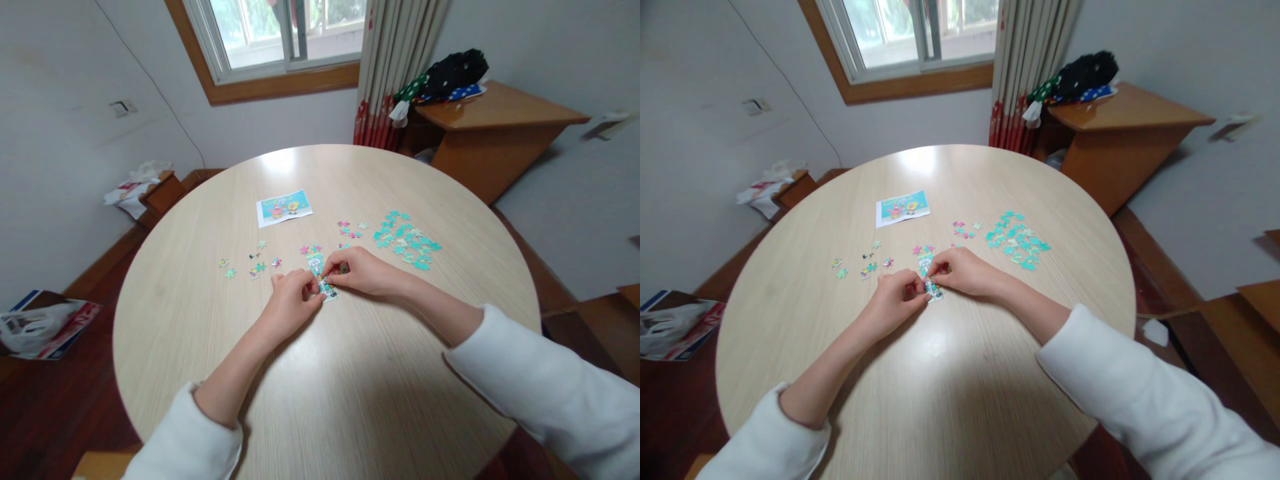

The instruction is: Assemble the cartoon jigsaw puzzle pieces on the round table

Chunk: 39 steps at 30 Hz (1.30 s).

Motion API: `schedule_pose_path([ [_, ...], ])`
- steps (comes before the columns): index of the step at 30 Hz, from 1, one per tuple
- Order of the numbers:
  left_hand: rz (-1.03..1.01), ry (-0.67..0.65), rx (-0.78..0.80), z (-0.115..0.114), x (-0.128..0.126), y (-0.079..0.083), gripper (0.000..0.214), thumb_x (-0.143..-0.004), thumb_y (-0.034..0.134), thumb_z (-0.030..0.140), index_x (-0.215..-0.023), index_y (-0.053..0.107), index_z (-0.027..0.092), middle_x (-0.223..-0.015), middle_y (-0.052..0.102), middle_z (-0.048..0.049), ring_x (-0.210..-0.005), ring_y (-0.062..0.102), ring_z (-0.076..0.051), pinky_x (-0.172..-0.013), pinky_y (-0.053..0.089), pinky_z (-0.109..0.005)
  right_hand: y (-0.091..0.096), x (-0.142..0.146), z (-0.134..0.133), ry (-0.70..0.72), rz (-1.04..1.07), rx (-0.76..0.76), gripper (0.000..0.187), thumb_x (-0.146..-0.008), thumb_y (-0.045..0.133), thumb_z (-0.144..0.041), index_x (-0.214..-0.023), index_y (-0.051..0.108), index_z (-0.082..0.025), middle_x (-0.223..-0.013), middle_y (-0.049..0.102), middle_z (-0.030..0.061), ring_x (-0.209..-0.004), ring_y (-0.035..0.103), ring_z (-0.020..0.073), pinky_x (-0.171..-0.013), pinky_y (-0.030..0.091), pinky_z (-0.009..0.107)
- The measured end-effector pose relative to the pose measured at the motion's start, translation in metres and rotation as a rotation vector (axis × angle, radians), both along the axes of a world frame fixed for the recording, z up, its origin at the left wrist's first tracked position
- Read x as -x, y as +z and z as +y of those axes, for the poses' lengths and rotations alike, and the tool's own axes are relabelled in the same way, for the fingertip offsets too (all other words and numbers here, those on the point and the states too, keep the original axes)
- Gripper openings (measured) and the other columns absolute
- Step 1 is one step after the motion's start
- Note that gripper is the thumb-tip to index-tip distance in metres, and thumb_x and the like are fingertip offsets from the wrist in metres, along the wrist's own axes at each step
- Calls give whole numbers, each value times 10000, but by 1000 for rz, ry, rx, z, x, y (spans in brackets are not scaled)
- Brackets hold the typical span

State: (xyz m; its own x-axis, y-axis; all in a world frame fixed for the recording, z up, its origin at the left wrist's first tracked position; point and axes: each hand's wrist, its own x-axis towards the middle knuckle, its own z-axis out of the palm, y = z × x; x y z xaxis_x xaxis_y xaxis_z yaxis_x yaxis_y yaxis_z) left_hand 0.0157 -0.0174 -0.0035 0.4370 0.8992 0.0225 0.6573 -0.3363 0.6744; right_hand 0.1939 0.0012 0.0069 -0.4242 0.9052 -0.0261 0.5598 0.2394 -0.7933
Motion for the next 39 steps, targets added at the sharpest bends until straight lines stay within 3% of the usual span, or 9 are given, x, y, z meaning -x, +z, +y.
schedule_pose_path([
  [19,44,24,-8,0,-1,2,151,-742,631,147,-644,518,166,-673,579,34,-667,536,-137,-771,315,-328,-5,0,3,13,-55,-75,123,-764,606,-90,-776,715,-146,-745,665,36,-708,570,131,-681,408,242],
  [26,66,18,-52,-1,0,1,24,-749,647,178,-753,625,187,-741,619,7,-746,578,-172,-805,325,-356,-6,0,3,5,-47,-80,126,-758,614,-94,-766,722,-157,-748,675,34,-708,576,133,-676,408,246],
  [39,100,7,-26,-2,0,3,100,-781,645,185,-849,712,210,-806,624,-18,-795,594,-189,-849,310,-391,-7,0,4,19,-57,-82,136,-762,597,-88,-777,723,-140,-739,680,38,-693,571,128,-650,397,238],
])
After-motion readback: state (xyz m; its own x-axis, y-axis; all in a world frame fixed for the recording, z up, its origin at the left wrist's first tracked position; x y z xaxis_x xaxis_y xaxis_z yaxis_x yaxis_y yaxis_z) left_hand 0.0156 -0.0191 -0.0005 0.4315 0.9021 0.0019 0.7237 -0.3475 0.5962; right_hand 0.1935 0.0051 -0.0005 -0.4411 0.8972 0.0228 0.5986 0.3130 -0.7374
